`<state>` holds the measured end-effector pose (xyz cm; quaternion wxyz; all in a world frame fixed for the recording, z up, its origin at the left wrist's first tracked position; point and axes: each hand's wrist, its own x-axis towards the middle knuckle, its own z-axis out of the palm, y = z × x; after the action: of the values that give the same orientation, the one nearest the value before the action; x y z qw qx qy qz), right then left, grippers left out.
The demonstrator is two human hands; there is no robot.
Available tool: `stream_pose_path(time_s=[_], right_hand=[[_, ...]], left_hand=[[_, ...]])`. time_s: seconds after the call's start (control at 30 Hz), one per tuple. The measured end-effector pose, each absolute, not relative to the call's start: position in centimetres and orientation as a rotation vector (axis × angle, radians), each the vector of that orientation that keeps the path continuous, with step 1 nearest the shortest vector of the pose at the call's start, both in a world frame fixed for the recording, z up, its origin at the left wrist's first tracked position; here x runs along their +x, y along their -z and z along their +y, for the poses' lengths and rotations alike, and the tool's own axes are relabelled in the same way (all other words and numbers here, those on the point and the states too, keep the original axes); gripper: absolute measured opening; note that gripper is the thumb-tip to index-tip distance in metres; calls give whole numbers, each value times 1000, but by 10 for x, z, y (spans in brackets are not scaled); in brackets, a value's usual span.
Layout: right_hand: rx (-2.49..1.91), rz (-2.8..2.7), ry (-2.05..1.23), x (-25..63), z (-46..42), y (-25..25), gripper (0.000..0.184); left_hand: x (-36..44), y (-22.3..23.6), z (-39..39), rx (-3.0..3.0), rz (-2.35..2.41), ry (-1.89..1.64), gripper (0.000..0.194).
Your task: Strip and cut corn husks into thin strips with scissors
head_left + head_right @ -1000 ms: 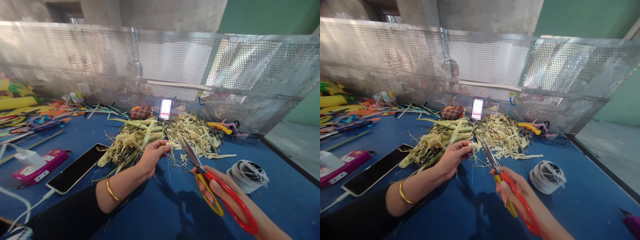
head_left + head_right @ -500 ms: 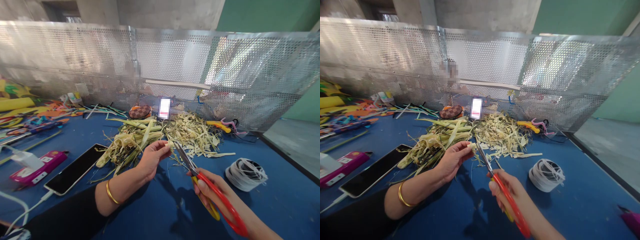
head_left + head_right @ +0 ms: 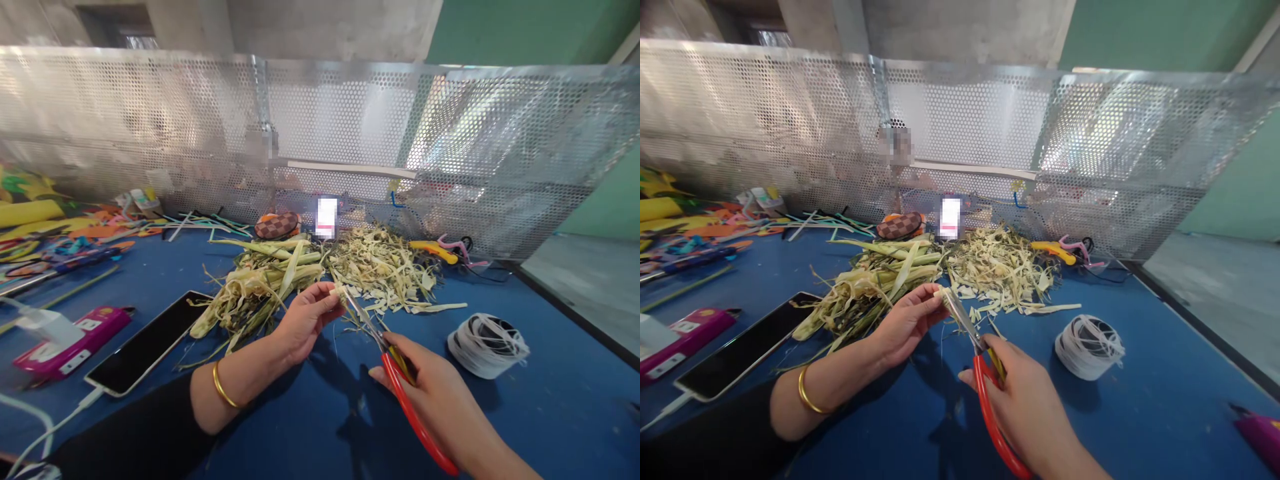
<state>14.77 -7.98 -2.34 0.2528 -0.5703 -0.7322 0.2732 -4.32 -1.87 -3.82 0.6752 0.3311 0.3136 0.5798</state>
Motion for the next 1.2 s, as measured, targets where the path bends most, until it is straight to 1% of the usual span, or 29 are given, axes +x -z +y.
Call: stream_pose_path(time_s=[0.07,0.17,0.53,0.67,0.97,1.2], right_hand=[[-1549,-2010,-714,148,-80,25,33],[-1540,-2017,-672,148,-79,27,38],[-1475,-1972,-669,147,-79,33,41],[-1498,-1973,-674,147,-80,36,42],[-1480,-2012,-563,147,-79,40,38],[-1495,-1931,-631,144,-80,44,40]], left_hand=[[-43,37,-20,753,697,-1283,24],[-42,37,-21,739,698,-1275,22],[-41,36,-21,680,700,-1259,13],[-41,37,-21,670,696,-1253,13],[-40,38,-20,668,715,-1244,12],[-41,38,-20,653,718,-1243,13]])
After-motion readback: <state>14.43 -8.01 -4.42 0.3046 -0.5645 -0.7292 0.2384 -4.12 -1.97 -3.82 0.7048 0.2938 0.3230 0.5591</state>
